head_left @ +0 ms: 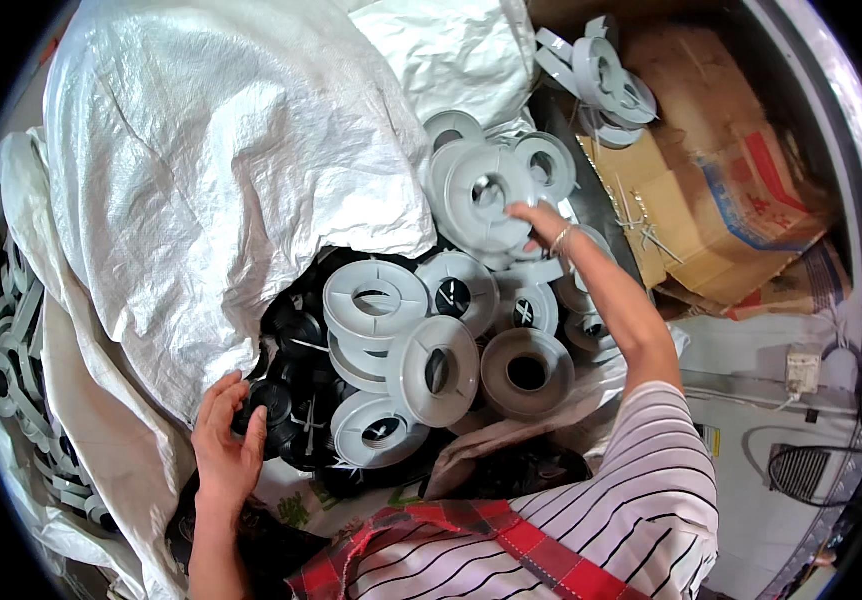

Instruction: The person assembles industrial impellers by inserting black plastic hubs into grey circular housings and securing them by hand.

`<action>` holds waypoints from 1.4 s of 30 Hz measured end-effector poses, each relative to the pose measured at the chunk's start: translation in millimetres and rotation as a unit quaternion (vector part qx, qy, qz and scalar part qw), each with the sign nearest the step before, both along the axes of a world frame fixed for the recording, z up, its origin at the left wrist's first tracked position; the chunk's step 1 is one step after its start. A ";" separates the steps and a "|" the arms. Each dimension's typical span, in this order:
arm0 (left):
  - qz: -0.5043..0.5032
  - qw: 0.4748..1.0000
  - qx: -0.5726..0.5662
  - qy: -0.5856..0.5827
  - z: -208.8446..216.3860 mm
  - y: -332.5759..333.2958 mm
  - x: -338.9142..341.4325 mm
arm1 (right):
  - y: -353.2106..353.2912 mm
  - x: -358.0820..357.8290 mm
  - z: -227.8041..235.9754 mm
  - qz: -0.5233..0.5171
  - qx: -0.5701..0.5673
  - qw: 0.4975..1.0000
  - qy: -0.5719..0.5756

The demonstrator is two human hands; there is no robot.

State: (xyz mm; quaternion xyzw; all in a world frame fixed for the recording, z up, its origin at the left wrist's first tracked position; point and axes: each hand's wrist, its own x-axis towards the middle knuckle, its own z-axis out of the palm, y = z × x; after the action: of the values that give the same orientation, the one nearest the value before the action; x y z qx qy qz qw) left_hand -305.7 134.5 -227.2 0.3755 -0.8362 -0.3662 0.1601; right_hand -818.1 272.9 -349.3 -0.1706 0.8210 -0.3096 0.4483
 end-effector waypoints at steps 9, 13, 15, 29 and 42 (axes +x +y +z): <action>0.023 0.998 -0.040 -0.031 -4.1 -13.4 -8.5 | -1.8 58.2 146.6 0.253 -0.099 0.961 -0.053; 0.014 0.997 -0.062 -0.042 -17.0 -19.4 -7.0 | -82.6 -68.6 135.3 0.200 0.049 0.683 0.700; 0.030 0.996 -0.051 -0.067 -22.1 -21.8 1.8 | -120.2 -97.2 129.7 0.211 0.209 0.600 0.743; 0.010 0.999 -0.009 -0.035 3.4 -4.9 1.8 | -24.3 -8.5 54.2 0.293 0.280 0.766 0.498; -0.026 0.998 -0.061 0.000 18.8 6.2 40.5 | 21.5 207.3 117.2 0.280 0.137 0.837 0.450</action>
State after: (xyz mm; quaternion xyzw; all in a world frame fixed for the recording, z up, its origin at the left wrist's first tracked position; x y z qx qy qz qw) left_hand -265.1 140.7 -208.4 0.3436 -0.8663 -0.3184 0.1731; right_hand -610.8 294.4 -232.0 -0.4506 0.8835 0.0554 0.1152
